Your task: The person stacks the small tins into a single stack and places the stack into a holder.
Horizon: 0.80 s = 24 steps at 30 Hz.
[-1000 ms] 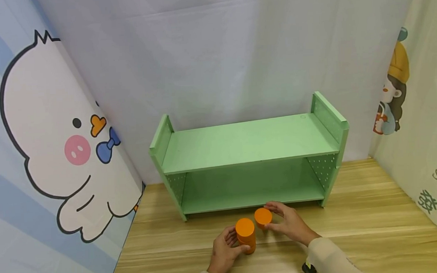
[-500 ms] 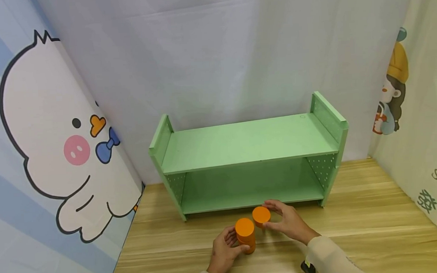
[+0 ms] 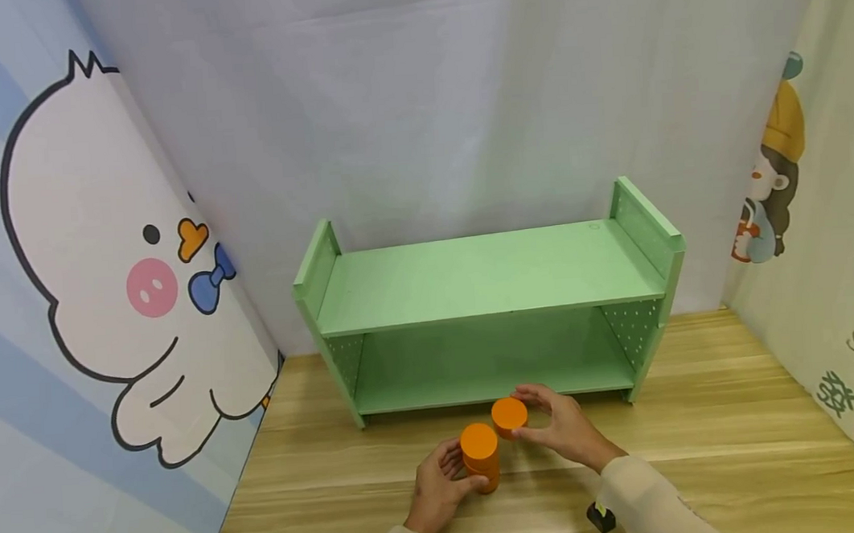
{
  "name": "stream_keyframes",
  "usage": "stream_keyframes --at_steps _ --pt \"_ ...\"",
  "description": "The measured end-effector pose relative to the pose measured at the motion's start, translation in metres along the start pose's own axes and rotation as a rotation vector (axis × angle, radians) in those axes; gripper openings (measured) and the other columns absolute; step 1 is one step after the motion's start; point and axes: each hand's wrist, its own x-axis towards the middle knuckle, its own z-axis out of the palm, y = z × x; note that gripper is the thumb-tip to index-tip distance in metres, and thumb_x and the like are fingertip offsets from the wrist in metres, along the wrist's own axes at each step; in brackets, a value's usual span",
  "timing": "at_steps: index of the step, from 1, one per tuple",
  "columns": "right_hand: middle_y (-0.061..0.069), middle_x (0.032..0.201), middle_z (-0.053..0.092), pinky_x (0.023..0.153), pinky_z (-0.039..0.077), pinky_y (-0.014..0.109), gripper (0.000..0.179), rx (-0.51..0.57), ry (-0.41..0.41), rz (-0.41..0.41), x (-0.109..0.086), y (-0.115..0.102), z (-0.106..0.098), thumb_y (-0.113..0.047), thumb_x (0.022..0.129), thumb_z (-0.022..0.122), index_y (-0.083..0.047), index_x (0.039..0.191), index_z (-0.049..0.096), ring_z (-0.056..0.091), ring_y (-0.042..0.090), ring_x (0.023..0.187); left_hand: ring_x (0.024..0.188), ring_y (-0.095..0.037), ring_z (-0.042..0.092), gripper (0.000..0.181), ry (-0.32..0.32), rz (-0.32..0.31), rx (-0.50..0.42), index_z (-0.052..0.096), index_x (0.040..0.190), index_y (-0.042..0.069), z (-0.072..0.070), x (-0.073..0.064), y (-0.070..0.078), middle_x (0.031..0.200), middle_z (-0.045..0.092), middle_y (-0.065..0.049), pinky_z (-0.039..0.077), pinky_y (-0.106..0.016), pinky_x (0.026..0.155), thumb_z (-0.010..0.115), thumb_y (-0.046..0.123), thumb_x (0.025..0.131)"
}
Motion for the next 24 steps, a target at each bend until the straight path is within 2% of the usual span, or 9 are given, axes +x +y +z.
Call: stream_keyframes --at_steps 10,24 --pt "0.015 0.131 0.064 0.105 0.046 0.051 0.065 0.008 0.012 -0.023 0.003 -0.005 -0.004 -0.013 0.083 0.083 0.007 0.136 0.052 0.059 0.035 0.121 0.119 -0.035 0.061 0.063 0.000 -0.022 0.005 0.058 0.129 -0.006 -0.001 0.003 -0.002 0.128 0.063 -0.021 0.054 -0.032 0.098 0.087 0.007 0.075" --pt "0.016 0.128 0.065 0.103 0.048 0.050 0.062 -0.027 0.029 -0.081 0.005 -0.012 -0.004 -0.013 0.083 0.083 0.008 0.134 0.054 0.061 0.035 0.118 0.119 -0.035 0.060 0.063 -0.011 -0.017 0.009 0.058 0.130 -0.005 -0.001 0.003 -0.003 0.129 0.062 -0.021 0.054 -0.032 0.098 0.087 0.009 0.076"
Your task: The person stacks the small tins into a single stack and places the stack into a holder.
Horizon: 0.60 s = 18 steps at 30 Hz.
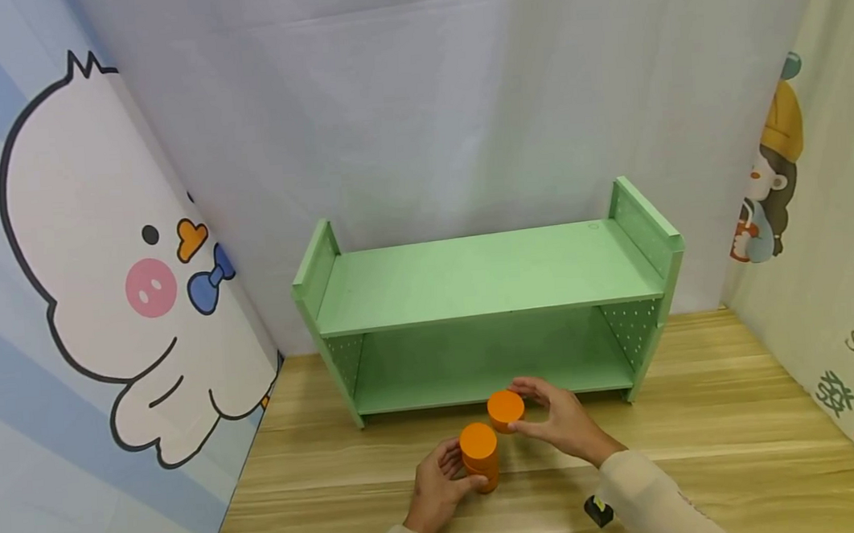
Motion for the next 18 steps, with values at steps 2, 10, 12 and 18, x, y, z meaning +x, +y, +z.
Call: stream_keyframes --at_steps 2,10,12,18 --pt "0.017 0.128 0.065 0.103 0.048 0.050 0.062 0.012 -0.002 -0.005 0.000 -0.002 0.000 -0.012 0.084 0.083 0.009 0.134 0.053 0.060 0.036 0.119 0.120 -0.036 0.060 0.062 -0.005 0.006 0.005 0.058 0.130 -0.006 0.000 0.000 0.000 0.129 0.062 -0.021 0.054 -0.032 0.098 0.087 0.009 0.076" --pt "0.018 0.128 0.064 0.104 0.048 0.049 0.061 0.035 -0.002 -0.007 0.001 -0.007 -0.001 -0.012 0.084 0.083 0.008 0.134 0.053 0.060 0.036 0.119 0.120 -0.035 0.060 0.062 -0.009 0.018 0.002 0.058 0.130 -0.005 0.000 -0.002 0.002 0.129 0.062 -0.021 0.054 -0.033 0.099 0.086 0.007 0.076" --pt "0.017 0.128 0.065 0.103 0.048 0.049 0.061 0.029 0.000 -0.015 0.001 -0.008 -0.001 -0.012 0.084 0.083 0.008 0.134 0.053 0.061 0.035 0.119 0.120 -0.034 0.060 0.062 -0.009 0.016 -0.003 0.058 0.130 -0.005 0.000 -0.002 0.003 0.130 0.062 -0.020 0.054 -0.033 0.099 0.086 0.007 0.076" --pt "0.017 0.127 0.065 0.100 0.048 0.055 0.061 0.022 0.009 -0.034 0.000 -0.011 -0.001 -0.013 0.084 0.082 0.008 0.133 0.054 0.061 0.036 0.117 0.120 -0.034 0.061 0.062 -0.007 0.010 -0.005 0.058 0.130 -0.005 0.000 -0.002 0.003 0.129 0.062 -0.021 0.054 -0.034 0.098 0.087 0.008 0.076"
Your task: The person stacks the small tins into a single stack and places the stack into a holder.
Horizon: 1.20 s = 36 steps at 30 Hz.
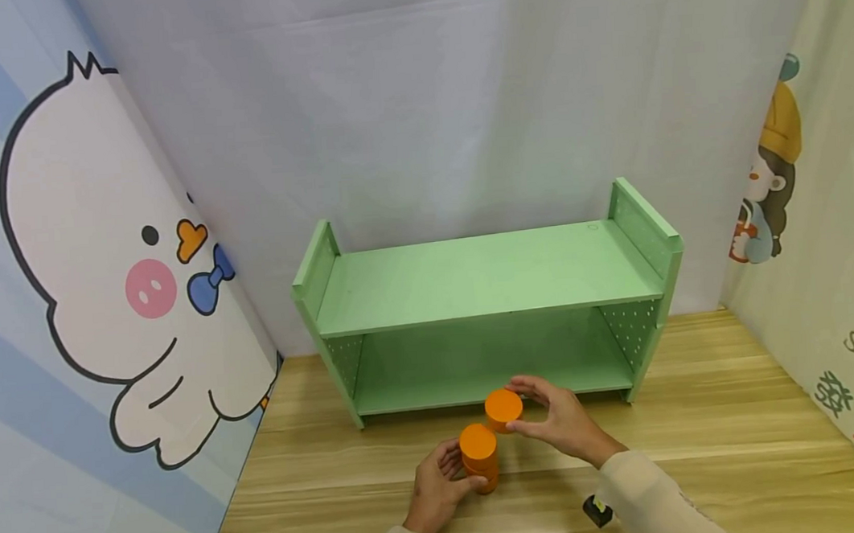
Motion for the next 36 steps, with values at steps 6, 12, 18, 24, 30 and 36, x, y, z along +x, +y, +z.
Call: stream_keyframes --at_steps 6,12,18,24,30,36 --pt "0.017 0.129 0.064 0.102 0.047 0.055 0.063 0.026 -0.018 0.030 0.000 -0.005 -0.001 -0.015 0.084 0.083 0.008 0.135 0.052 0.060 0.037 0.119 0.120 -0.035 0.060 0.062 0.001 -0.004 -0.008 0.058 0.129 -0.006 0.001 0.001 -0.002 0.129 0.062 -0.021 0.054 -0.032 0.099 0.086 0.008 0.076" --pt "0.015 0.130 0.064 0.103 0.047 0.054 0.063 0.038 -0.029 0.035 0.000 -0.006 0.000 -0.016 0.084 0.083 0.004 0.135 0.053 0.059 0.036 0.121 0.120 -0.033 0.061 0.061 0.003 -0.008 -0.032 0.058 0.129 -0.005 0.001 0.000 -0.001 0.129 0.063 -0.020 0.054 -0.032 0.099 0.086 0.006 0.076" --pt "0.014 0.129 0.065 0.103 0.048 0.052 0.062 0.038 -0.036 0.010 0.000 -0.007 0.002 -0.016 0.083 0.084 0.003 0.134 0.054 0.060 0.034 0.120 0.120 -0.033 0.061 0.061 0.004 -0.011 -0.031 0.058 0.130 -0.005 0.001 0.000 -0.001 0.129 0.063 -0.020 0.054 -0.033 0.098 0.086 0.006 0.076" --pt "0.014 0.129 0.065 0.102 0.048 0.054 0.062 0.043 -0.050 0.012 0.000 -0.007 0.004 -0.017 0.084 0.083 0.003 0.135 0.054 0.060 0.035 0.120 0.120 -0.034 0.060 0.062 0.002 -0.020 -0.027 0.057 0.130 -0.006 0.001 0.000 0.000 0.129 0.062 -0.021 0.054 -0.034 0.099 0.086 0.006 0.077" --pt "0.015 0.129 0.065 0.102 0.047 0.056 0.063 0.059 -0.057 0.004 0.000 -0.008 0.007 -0.016 0.084 0.083 0.007 0.134 0.053 0.060 0.036 0.120 0.120 -0.034 0.061 0.062 0.004 -0.018 -0.027 0.057 0.130 -0.005 0.001 0.000 0.001 0.130 0.062 -0.020 0.054 -0.034 0.099 0.086 0.006 0.077" --pt "0.014 0.128 0.066 0.103 0.048 0.051 0.062 0.042 -0.061 -0.012 0.000 -0.009 0.010 -0.016 0.083 0.084 0.004 0.134 0.054 0.061 0.034 0.119 0.120 -0.033 0.061 0.061 0.004 -0.010 -0.024 0.057 0.130 -0.005 0.001 -0.001 0.001 0.130 0.062 -0.020 0.054 -0.034 0.099 0.085 0.005 0.077"
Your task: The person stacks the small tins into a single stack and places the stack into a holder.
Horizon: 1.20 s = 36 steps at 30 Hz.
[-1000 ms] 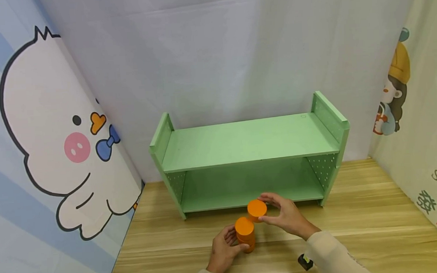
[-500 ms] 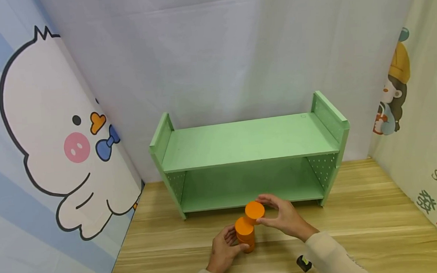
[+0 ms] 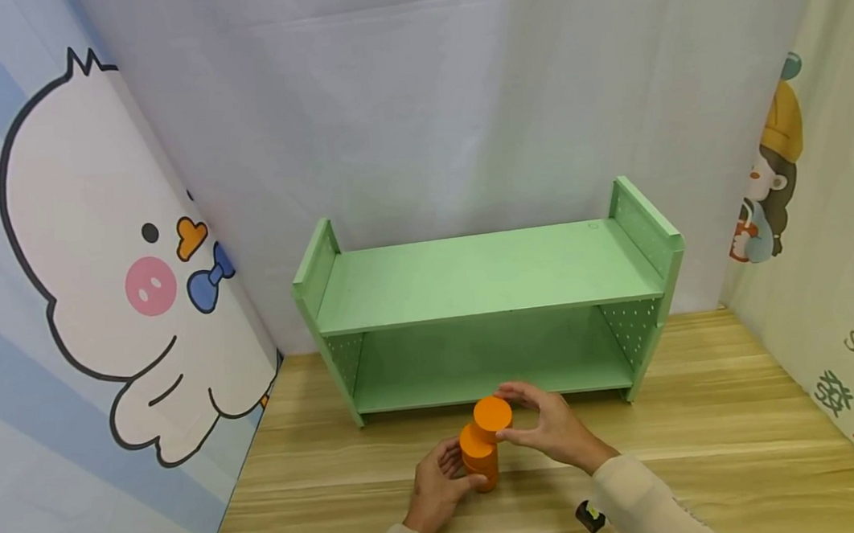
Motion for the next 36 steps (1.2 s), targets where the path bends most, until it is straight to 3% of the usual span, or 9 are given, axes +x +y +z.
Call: stream_keyframes --at_steps 25,36 --pt "0.012 0.129 0.065 0.106 0.045 0.050 0.062 0.031 -0.042 0.020 -0.001 -0.007 0.012 -0.016 0.085 0.082 0.005 0.135 0.053 0.060 0.032 0.120 0.120 -0.036 0.060 0.061 -0.005 0.008 0.019 0.058 0.129 -0.007 -0.001 0.002 -0.004 0.129 0.062 -0.023 0.054 -0.032 0.099 0.086 0.005 0.076" --pt "0.013 0.130 0.064 0.107 0.045 0.050 0.058 0.044 -0.058 0.007 0.001 -0.008 0.017 -0.017 0.085 0.082 -0.002 0.135 0.055 0.060 0.030 0.120 0.119 -0.037 0.060 0.062 -0.001 0.005 0.040 0.058 0.130 -0.007 -0.001 0.002 -0.005 0.129 0.062 -0.023 0.054 -0.033 0.099 0.086 0.007 0.076"
